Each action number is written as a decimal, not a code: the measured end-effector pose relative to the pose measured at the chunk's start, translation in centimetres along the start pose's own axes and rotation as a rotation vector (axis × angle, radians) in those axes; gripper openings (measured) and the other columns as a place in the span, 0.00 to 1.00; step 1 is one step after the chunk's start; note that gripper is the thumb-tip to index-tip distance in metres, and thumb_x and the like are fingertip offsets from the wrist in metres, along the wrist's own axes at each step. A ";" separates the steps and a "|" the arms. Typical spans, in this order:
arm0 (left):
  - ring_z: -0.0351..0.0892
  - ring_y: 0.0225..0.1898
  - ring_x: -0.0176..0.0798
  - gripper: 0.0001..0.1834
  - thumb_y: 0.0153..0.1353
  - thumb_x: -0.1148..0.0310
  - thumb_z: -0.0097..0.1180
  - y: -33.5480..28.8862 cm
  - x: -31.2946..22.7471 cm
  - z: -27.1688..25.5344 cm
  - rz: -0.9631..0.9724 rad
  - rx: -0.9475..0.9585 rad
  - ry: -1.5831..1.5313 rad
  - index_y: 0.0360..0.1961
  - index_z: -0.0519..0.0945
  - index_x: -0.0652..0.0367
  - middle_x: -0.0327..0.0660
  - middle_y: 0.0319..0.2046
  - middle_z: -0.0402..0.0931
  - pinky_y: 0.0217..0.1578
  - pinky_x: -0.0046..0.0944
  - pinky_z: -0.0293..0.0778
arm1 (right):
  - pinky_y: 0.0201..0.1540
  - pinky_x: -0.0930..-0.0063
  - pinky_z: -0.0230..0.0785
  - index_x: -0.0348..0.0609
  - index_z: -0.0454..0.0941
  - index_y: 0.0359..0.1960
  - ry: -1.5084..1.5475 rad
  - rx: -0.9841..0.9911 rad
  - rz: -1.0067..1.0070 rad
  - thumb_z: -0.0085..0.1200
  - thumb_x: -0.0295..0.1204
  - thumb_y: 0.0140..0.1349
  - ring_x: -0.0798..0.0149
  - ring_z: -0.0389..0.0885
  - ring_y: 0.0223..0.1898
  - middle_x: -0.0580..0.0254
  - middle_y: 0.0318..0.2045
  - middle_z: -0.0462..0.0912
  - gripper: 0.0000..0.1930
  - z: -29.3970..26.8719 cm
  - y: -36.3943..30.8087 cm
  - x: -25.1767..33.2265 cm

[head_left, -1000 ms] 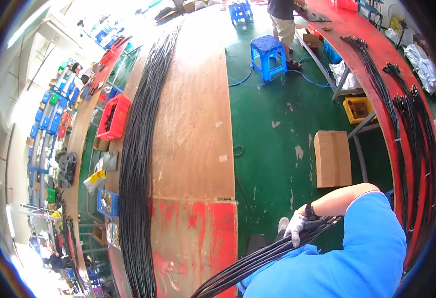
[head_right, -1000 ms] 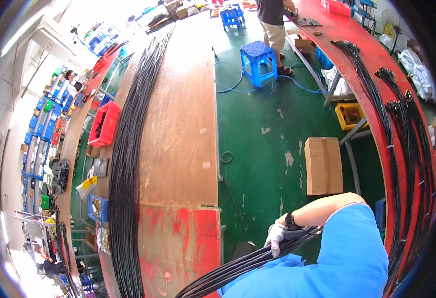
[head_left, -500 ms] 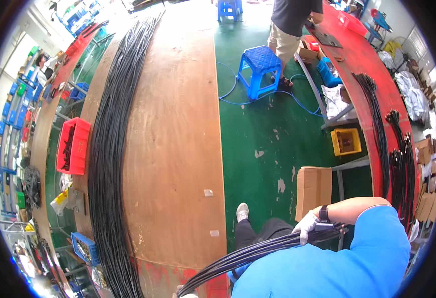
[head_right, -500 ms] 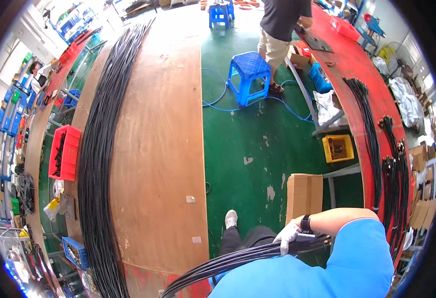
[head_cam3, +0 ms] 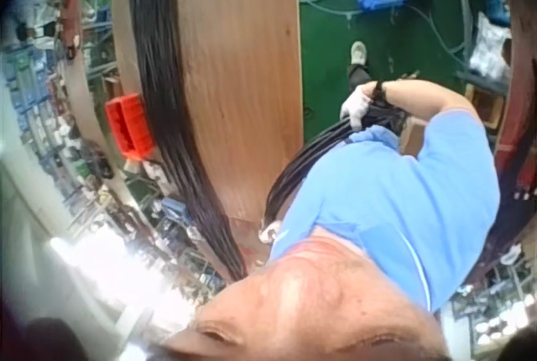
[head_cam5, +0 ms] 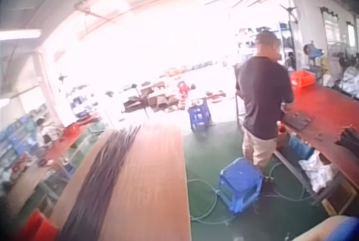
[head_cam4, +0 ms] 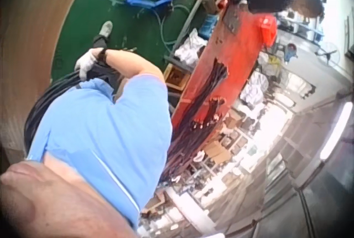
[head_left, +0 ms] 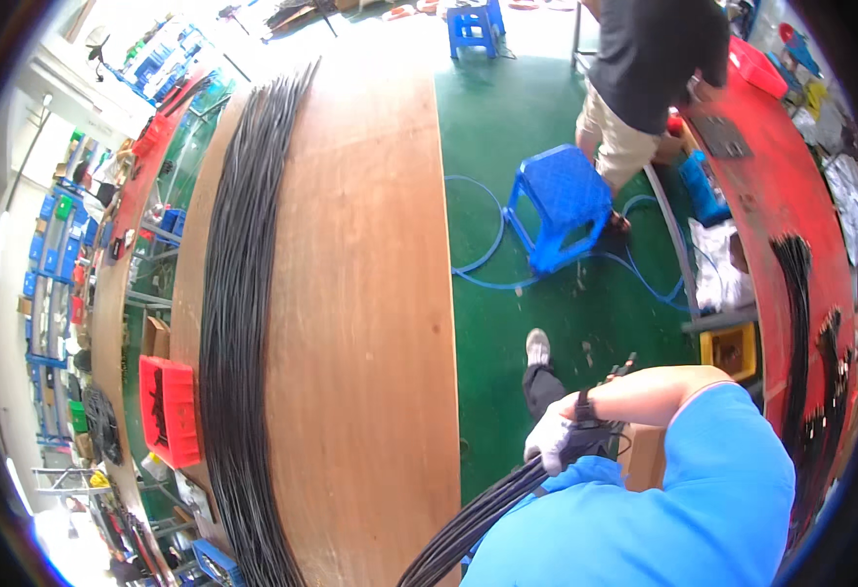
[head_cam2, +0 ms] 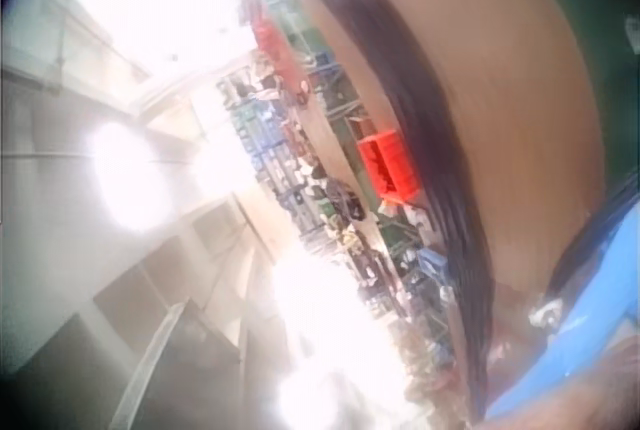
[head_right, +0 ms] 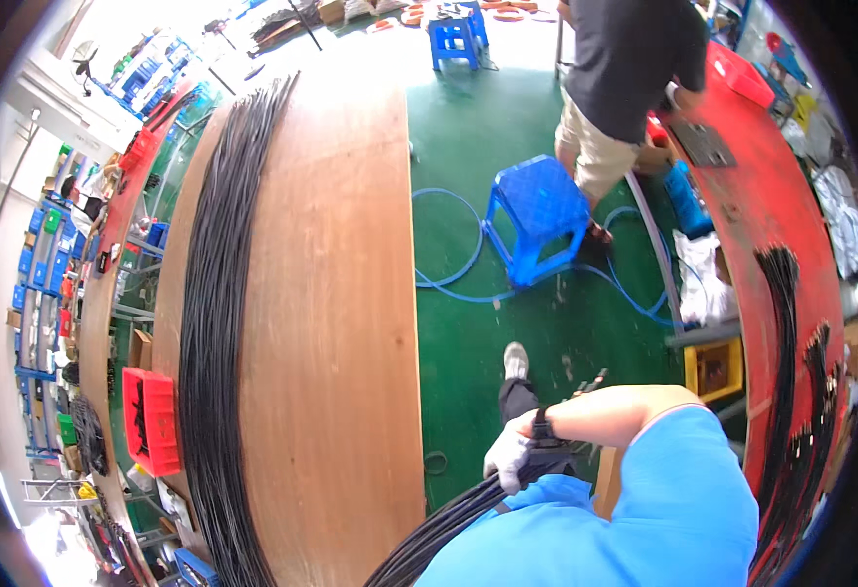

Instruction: Organizing and bundling long black cables on a work table in a factory setting.

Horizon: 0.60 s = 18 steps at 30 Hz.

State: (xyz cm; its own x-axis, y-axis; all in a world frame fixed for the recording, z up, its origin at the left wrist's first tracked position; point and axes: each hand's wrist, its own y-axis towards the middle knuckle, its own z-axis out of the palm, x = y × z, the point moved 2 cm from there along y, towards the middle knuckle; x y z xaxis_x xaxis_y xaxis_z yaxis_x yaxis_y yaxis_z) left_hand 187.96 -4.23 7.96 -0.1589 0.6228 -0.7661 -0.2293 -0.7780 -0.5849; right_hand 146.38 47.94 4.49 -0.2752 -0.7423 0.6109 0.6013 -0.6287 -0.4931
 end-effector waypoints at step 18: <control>0.82 0.48 0.56 0.25 0.63 0.51 0.48 -0.5 15.9 40.5 -0.148 -0.229 -0.162 0.44 0.83 0.62 0.50 0.43 0.85 0.54 0.57 0.76 | 0.44 0.60 0.76 0.35 0.77 0.56 -0.305 0.007 0.184 0.68 0.33 0.48 0.59 0.82 0.40 0.58 0.41 0.83 0.31 -42.7 -38.8 19.2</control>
State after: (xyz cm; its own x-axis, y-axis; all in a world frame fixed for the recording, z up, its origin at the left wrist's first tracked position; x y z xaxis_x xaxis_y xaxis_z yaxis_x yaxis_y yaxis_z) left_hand 146.61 9.43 6.85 -0.2952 0.7212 -0.6267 -0.0420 -0.6651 -0.7456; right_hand 85.76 48.17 8.90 0.0742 -0.7388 0.6698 0.6253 -0.4888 -0.6084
